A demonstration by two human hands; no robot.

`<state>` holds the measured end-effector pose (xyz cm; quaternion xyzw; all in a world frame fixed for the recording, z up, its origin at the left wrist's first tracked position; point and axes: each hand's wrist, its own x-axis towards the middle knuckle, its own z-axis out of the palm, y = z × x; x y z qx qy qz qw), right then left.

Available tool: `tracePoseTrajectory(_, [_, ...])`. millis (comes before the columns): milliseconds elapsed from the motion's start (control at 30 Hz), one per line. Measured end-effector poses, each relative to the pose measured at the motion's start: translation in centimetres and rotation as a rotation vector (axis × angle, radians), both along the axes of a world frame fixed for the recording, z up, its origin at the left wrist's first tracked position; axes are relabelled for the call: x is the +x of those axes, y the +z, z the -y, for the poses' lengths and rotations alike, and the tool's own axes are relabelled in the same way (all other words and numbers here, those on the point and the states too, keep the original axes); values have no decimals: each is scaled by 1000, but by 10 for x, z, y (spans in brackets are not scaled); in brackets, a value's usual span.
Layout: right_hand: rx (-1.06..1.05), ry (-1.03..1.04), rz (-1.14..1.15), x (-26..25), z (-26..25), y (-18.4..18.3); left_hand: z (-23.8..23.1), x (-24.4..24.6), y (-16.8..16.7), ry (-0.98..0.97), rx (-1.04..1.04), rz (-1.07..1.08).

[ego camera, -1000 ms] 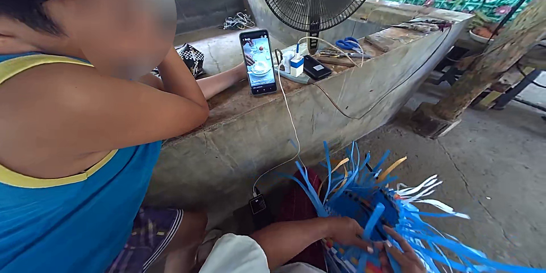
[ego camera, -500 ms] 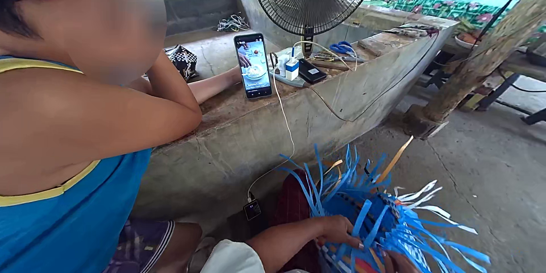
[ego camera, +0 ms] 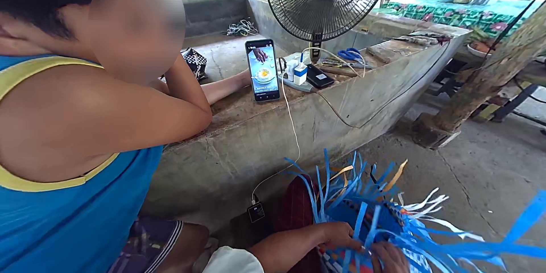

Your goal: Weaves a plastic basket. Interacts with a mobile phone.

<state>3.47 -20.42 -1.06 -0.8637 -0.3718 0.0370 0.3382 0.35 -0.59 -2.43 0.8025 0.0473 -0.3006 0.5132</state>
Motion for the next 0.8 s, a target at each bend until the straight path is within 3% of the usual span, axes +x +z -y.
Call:
tracePoseTrajectory(67, [35,81,16,-7,-5,-6,2,-7,5,19,-18,120])
tracePoseTrajectory(167, [65,78,-67,-6,-8,-4,-4,-22,2,5,83,513])
tracePoseTrajectory(233, [91,77,-84,-3,-8,-1,-12,-38,8,130,156,726])
tracePoseTrajectory(267, [91,91,-110,-2,-7,0,-16,-49,16,212,144,703])
tracePoseTrajectory(367, [37,138,-174,-1,-10,6,-27,-82,50,366,-180,179])
tracePoseTrajectory(400, [5,151,-190,0,-12,7,-25,-91,54,423,-334,127])
tracePoseTrajectory(467, [-33,165,-215,4,-16,10,-12,-97,55,545,-504,325])
tracePoseTrajectory(500, [-41,162,-228,4,-18,11,-5,-95,55,531,-472,511])
tracePoseTrajectory(600, [-47,129,-222,1,-20,13,7,-70,37,311,-16,941])
tracePoseTrajectory(667, [-58,117,-221,-2,-20,14,11,-57,24,230,165,912])
tracePoseTrajectory(800, [22,94,-234,-3,-12,14,7,-40,15,232,121,473])
